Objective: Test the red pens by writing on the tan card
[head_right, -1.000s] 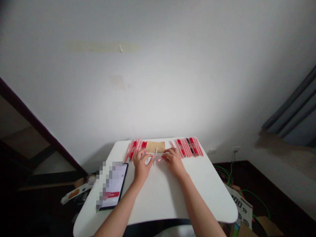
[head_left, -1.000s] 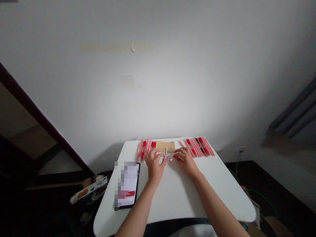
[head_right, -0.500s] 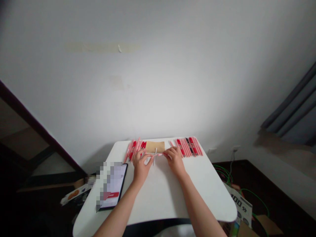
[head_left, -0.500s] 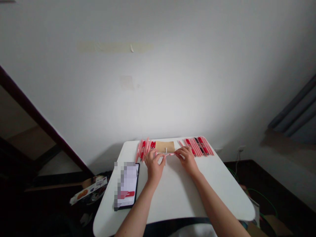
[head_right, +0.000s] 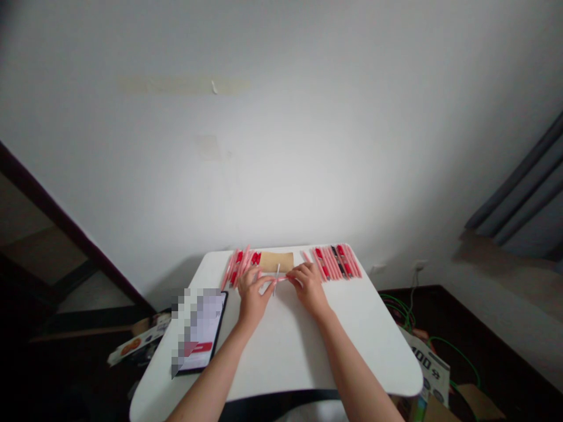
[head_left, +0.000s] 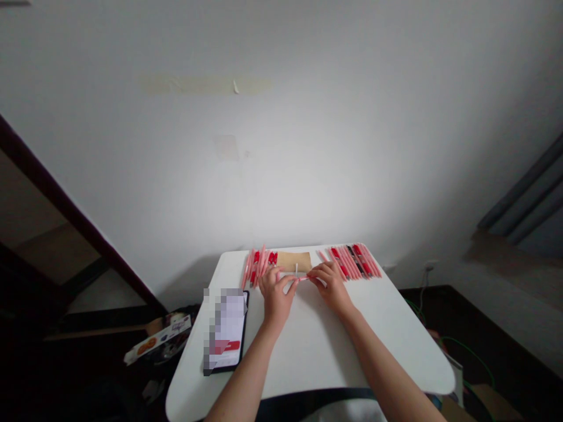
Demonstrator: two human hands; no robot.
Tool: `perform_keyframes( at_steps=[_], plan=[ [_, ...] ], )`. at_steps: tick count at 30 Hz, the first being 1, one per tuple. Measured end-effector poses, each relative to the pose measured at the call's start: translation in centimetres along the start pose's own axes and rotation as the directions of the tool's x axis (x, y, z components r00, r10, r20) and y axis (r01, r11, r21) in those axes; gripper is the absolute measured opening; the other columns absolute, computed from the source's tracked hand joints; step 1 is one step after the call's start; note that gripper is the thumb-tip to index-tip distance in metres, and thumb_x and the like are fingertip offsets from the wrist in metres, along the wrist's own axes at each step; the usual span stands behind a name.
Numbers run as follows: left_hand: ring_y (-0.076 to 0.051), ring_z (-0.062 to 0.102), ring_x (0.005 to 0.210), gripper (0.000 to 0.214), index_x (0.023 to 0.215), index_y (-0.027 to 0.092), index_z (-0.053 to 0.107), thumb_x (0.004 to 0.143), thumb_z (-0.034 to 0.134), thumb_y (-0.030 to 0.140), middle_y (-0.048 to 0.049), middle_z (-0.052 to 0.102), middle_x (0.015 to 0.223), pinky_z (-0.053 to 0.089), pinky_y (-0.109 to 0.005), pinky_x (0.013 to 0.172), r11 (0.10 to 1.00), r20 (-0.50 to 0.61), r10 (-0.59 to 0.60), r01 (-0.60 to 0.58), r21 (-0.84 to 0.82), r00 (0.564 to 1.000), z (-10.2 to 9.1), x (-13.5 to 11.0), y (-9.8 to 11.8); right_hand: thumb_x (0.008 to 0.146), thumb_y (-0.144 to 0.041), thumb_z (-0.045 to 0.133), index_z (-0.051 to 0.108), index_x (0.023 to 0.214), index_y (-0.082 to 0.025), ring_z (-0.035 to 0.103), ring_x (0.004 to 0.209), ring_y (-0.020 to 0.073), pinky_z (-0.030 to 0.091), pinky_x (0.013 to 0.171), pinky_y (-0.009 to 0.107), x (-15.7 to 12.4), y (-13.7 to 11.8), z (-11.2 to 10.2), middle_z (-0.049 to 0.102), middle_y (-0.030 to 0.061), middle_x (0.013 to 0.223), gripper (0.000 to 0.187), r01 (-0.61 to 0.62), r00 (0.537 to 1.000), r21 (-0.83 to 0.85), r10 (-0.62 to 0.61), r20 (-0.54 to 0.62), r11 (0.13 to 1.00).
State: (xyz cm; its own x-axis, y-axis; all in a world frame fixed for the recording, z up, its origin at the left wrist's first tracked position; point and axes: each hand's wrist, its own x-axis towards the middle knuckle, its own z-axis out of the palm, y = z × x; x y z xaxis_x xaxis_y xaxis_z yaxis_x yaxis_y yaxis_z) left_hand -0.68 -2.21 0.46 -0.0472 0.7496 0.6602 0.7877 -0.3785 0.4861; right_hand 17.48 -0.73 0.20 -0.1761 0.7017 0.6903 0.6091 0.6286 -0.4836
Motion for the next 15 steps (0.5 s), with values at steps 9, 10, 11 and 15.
perform_keyframes(
  at_steps=[9, 10, 11, 15],
  plan=[
    [-0.023, 0.051, 0.111, 0.004, 0.077, 0.029, 0.074, 0.074, 0.072, 0.029, -0.004, 0.061, 0.109, 0.037, -0.047, 0.099, 0.999, 0.035, -0.034, 0.034, -0.01, 0.999, 0.16, -0.02, -0.22, 0.091, -0.029, 0.054, 0.071, 0.093, -0.025, 0.052, 0.093, 0.0216, 0.046, 0.082, 0.039, 0.16, -0.25, 0.01, 0.067, 0.0061, 0.088, 0.017, 0.028, 0.999, 0.03, -0.029, 0.029, 0.999],
    [-0.023, 0.051, 0.111, 0.004, 0.077, 0.029, 0.074, 0.074, 0.072, 0.029, -0.004, 0.06, 0.11, 0.037, -0.047, 0.1, 0.999, 0.036, -0.035, 0.035, -0.009, 0.999, 0.18, -0.03, -0.25, 0.091, -0.029, 0.054, 0.071, 0.093, -0.025, 0.052, 0.092, 0.0215, 0.046, 0.082, 0.039, 0.17, -0.26, -0.01, 0.067, 0.0061, 0.088, 0.017, 0.03, 0.999, 0.03, -0.031, 0.031, 0.999],
    [-0.023, 0.051, 0.111, 0.003, 0.077, 0.028, 0.073, 0.074, 0.072, 0.029, -0.004, 0.06, 0.11, 0.037, -0.047, 0.1, 0.999, 0.038, -0.035, 0.035, -0.008, 0.999, 0.21, -0.04, -0.27, 0.091, -0.029, 0.055, 0.071, 0.093, -0.025, 0.052, 0.092, 0.0215, 0.046, 0.082, 0.039, 0.17, -0.27, -0.03, 0.067, 0.0061, 0.088, 0.017, 0.031, 0.999, 0.03, -0.032, 0.032, 0.999],
    [-0.024, 0.051, 0.112, 0.005, 0.078, 0.028, 0.073, 0.073, 0.073, 0.029, -0.0043, 0.06, 0.11, 0.036, -0.049, 0.101, 0.999, 0.037, -0.034, 0.034, 0.003, 0.999, 0.26, -0.06, -0.35, 0.091, -0.03, 0.055, 0.071, 0.094, -0.025, 0.053, 0.092, 0.0218, 0.046, 0.082, 0.04, 0.15, -0.31, -0.06, 0.067, 0.006, 0.088, 0.017, 0.025, 0.999, 0.036, -0.026, 0.042, 0.999]
  ],
)
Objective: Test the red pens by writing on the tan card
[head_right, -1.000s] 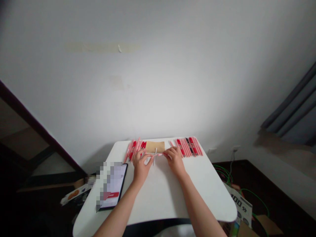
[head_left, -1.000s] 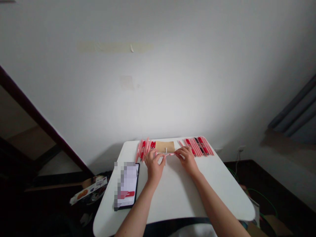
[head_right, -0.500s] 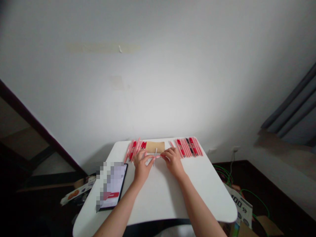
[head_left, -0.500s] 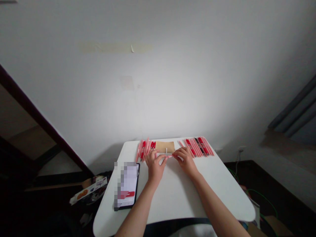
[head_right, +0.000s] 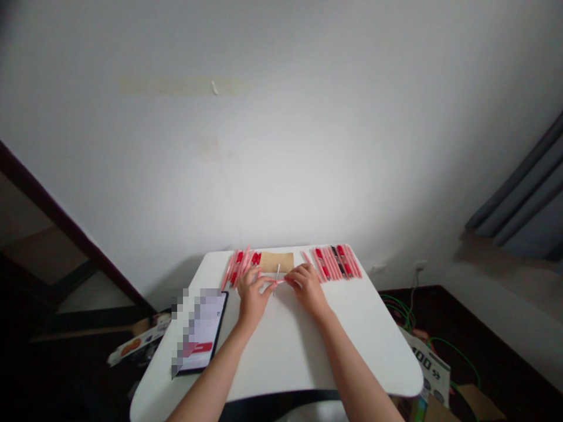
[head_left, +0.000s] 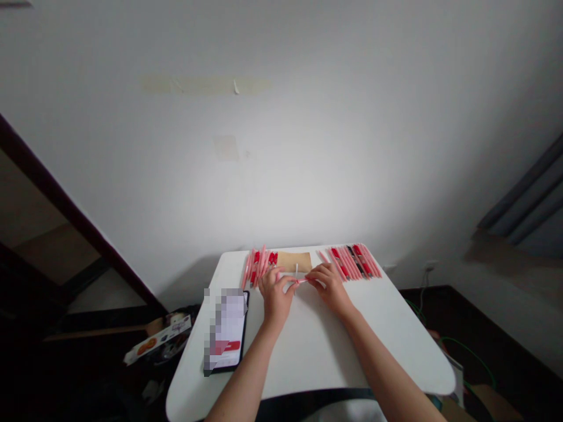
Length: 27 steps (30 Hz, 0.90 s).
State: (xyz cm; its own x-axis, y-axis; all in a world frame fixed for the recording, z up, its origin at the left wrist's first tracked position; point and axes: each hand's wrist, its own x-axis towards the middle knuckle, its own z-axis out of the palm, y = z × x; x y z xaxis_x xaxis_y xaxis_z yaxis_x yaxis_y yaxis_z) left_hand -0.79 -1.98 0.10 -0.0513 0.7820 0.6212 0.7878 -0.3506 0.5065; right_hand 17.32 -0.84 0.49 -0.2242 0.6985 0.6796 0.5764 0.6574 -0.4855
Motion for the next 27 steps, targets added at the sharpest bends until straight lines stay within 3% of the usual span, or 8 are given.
perform_keyframes(
  at_steps=[8, 27],
  plan=[
    [-0.026, 0.051, 0.113, 0.018, 0.089, 0.028, 0.073, 0.071, 0.074, 0.028, -0.0063, 0.061, 0.11, 0.036, -0.049, 0.101, 1.0, -0.023, -0.007, 0.007, 0.013, 1.0, -0.1, 0.0, 0.1, 0.092, -0.029, 0.052, 0.07, 0.094, -0.025, 0.054, 0.092, 0.022, 0.048, 0.082, 0.04, -0.1, 0.7, 0.2, 0.066, 0.0068, 0.088, 0.018, -0.036, 0.999, 0.047, 0.036, 0.002, 0.998],
    [-0.025, 0.051, 0.113, 0.017, 0.089, 0.029, 0.072, 0.072, 0.073, 0.029, -0.005, 0.06, 0.111, 0.035, -0.048, 0.101, 0.999, -0.019, -0.032, 0.032, 0.02, 0.999, -0.1, -0.1, -0.1, 0.091, -0.044, 0.05, 0.068, 0.098, -0.02, 0.062, 0.092, 0.0215, 0.05, 0.084, 0.038, -0.5, 2.2, 0.7, 0.067, 0.0095, 0.096, 0.031, -0.24, 0.957, 0.129, 0.257, -0.137, 0.962]
  ],
)
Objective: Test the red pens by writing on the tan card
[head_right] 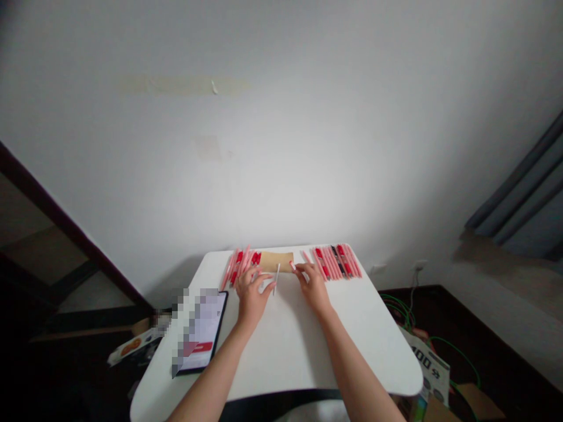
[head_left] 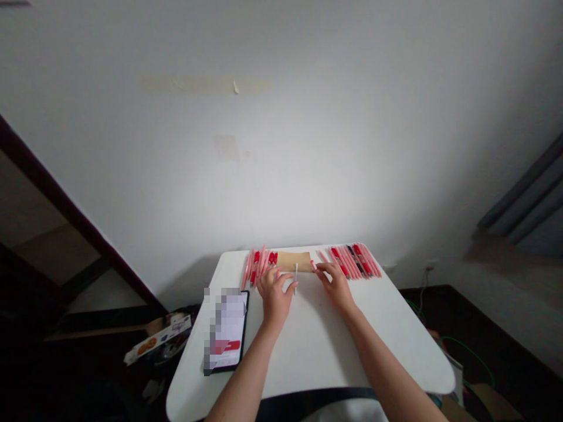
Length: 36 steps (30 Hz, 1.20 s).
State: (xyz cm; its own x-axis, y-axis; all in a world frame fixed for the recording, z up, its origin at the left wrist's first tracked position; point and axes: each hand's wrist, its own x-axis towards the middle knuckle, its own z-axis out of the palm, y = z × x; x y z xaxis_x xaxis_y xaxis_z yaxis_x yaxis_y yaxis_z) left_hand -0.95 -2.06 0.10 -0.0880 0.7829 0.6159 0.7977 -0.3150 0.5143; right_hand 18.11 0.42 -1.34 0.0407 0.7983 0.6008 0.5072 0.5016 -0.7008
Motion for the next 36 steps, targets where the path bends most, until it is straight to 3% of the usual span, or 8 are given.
perform_keyframes(
  at_steps=[6, 20, 27, 36],
  plan=[
    [-0.026, 0.051, 0.112, 0.017, 0.087, 0.029, 0.072, 0.07, 0.074, 0.027, -0.0048, 0.06, 0.11, 0.034, -0.049, 0.101, 1.0, -0.01, -0.006, 0.006, 0.009, 1.0, 0.0, 0.0, -0.1, 0.091, -0.043, 0.05, 0.067, 0.099, -0.021, 0.06, 0.094, 0.0219, 0.049, 0.086, 0.038, 0.0, 0.0, -0.1, 0.067, 0.0093, 0.096, 0.029, 0.01, 1.0, -0.018, -0.01, 0.009, 1.0],
    [-0.026, 0.051, 0.115, 0.014, 0.085, 0.027, 0.072, 0.072, 0.072, 0.023, -0.005, 0.061, 0.111, 0.033, -0.05, 0.102, 0.999, 0.011, -0.036, 0.035, 0.041, 0.999, -0.1, 0.0, 0.0, 0.091, -0.025, 0.054, 0.072, 0.096, -0.028, 0.051, 0.093, 0.0244, 0.043, 0.084, 0.041, 0.1, -1.4, -0.5, 0.068, 0.0065, 0.09, 0.018, 0.208, 0.977, -0.231, -0.19, 0.096, 0.95],
    [-0.026, 0.05, 0.117, 0.014, 0.085, 0.027, 0.071, 0.072, 0.072, 0.024, -0.0054, 0.062, 0.112, 0.032, -0.049, 0.103, 0.996, 0.04, -0.059, 0.056, 0.073, 0.997, -0.3, 0.0, 0.1, 0.087, -0.023, 0.06, 0.074, 0.092, -0.028, 0.049, 0.103, 0.0249, 0.04, 0.092, 0.043, -0.2, -0.5, -0.1, 0.069, 0.0052, 0.096, 0.016, 0.22, 0.969, -0.342, -0.163, 0.187, 0.914],
    [-0.025, 0.05, 0.115, 0.014, 0.085, 0.028, 0.072, 0.071, 0.072, 0.025, -0.004, 0.062, 0.11, 0.03, -0.047, 0.103, 0.994, 0.038, -0.059, 0.056, 0.096, 0.998, 0.0, -0.1, -0.1, 0.087, -0.02, 0.059, 0.074, 0.092, -0.03, 0.048, 0.105, 0.0265, 0.04, 0.092, 0.045, -0.3, -0.2, 0.0, 0.07, 0.0041, 0.101, 0.019, 0.231, 0.955, -0.33, -0.149, 0.255, 0.915]
  ],
)
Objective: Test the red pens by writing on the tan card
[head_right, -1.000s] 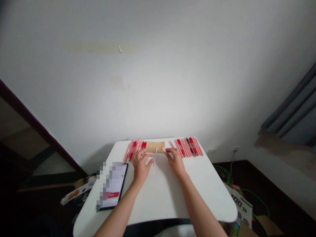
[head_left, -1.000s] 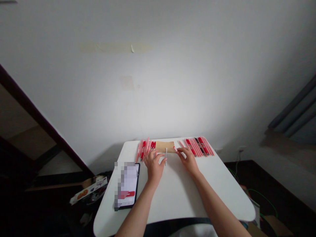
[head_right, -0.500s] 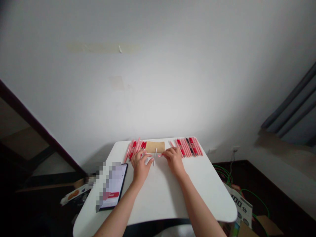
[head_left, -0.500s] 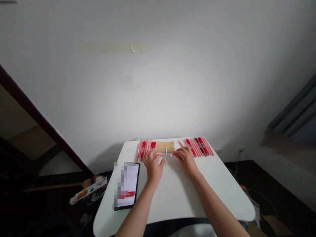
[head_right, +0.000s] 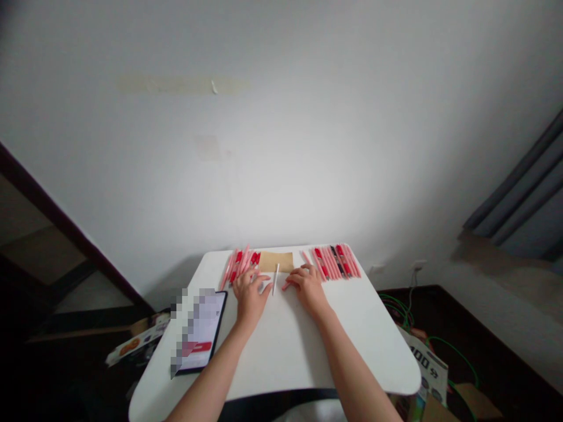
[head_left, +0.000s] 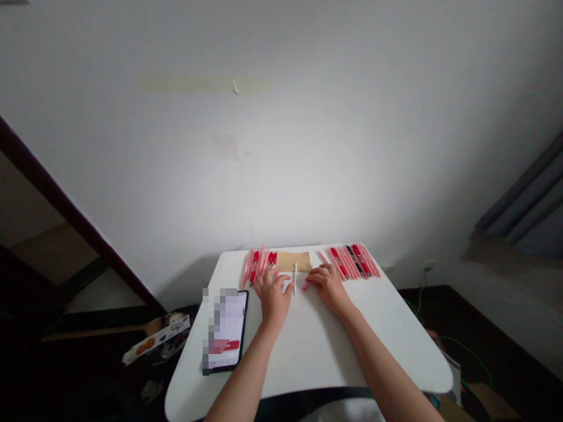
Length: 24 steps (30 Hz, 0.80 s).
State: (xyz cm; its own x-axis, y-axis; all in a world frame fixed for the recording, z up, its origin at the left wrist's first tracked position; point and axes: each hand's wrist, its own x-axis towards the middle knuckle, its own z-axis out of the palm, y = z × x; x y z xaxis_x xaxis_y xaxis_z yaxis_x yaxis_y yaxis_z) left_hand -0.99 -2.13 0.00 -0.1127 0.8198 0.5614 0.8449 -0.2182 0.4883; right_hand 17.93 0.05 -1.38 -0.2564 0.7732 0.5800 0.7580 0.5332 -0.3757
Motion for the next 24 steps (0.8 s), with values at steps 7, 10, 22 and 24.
perform_keyframes(
  at_steps=[7, 10, 22, 24],
  plan=[
    [-0.026, 0.05, 0.115, 0.013, 0.085, 0.027, 0.072, 0.071, 0.072, 0.024, -0.0046, 0.062, 0.11, 0.03, -0.048, 0.104, 1.0, 0.015, -0.009, 0.008, 0.015, 1.0, -0.1, 0.0, 0.2, 0.087, -0.016, 0.057, 0.073, 0.098, -0.031, 0.048, 0.108, 0.0258, 0.041, 0.093, 0.046, -0.1, 0.3, 0.3, 0.07, 0.0036, 0.107, 0.025, 0.029, 0.999, 0.031, -0.03, 0.031, 0.999],
    [-0.026, 0.05, 0.116, 0.012, 0.084, 0.027, 0.072, 0.071, 0.071, 0.025, -0.0045, 0.062, 0.11, 0.029, -0.049, 0.104, 1.0, 0.022, -0.016, 0.016, 0.019, 1.0, -0.1, 0.1, 0.2, 0.088, -0.016, 0.055, 0.073, 0.099, -0.03, 0.049, 0.108, 0.0254, 0.042, 0.093, 0.046, -0.1, 0.4, 0.3, 0.07, 0.0045, 0.106, 0.025, 0.04, 0.999, 0.053, -0.041, 0.023, 0.998],
    [-0.03, 0.044, 0.118, 0.012, 0.081, 0.027, 0.073, 0.07, 0.072, 0.031, -0.0061, 0.06, 0.113, 0.022, -0.057, 0.108, 0.994, 0.095, -0.001, -0.009, 0.108, 0.995, -0.9, -0.2, 1.2, 0.087, -0.016, 0.057, 0.07, 0.108, -0.024, 0.053, 0.102, 0.0243, 0.047, 0.089, 0.042, 0.0, 0.4, 0.3, 0.069, 0.008, 0.105, 0.026, 0.006, 1.0, 0.129, -0.006, 0.0, 0.992],
    [-0.03, 0.043, 0.119, 0.012, 0.081, 0.026, 0.073, 0.07, 0.072, 0.031, -0.0065, 0.06, 0.114, 0.02, -0.058, 0.109, 0.993, 0.108, 0.0, -0.012, 0.115, 0.994, -1.0, -0.3, 1.4, 0.086, -0.016, 0.056, 0.07, 0.108, -0.024, 0.054, 0.102, 0.0242, 0.047, 0.089, 0.041, 0.0, 0.4, 0.3, 0.069, 0.0082, 0.105, 0.027, 0.0, 1.0, 0.136, 0.0, 0.001, 0.991]
  ],
)
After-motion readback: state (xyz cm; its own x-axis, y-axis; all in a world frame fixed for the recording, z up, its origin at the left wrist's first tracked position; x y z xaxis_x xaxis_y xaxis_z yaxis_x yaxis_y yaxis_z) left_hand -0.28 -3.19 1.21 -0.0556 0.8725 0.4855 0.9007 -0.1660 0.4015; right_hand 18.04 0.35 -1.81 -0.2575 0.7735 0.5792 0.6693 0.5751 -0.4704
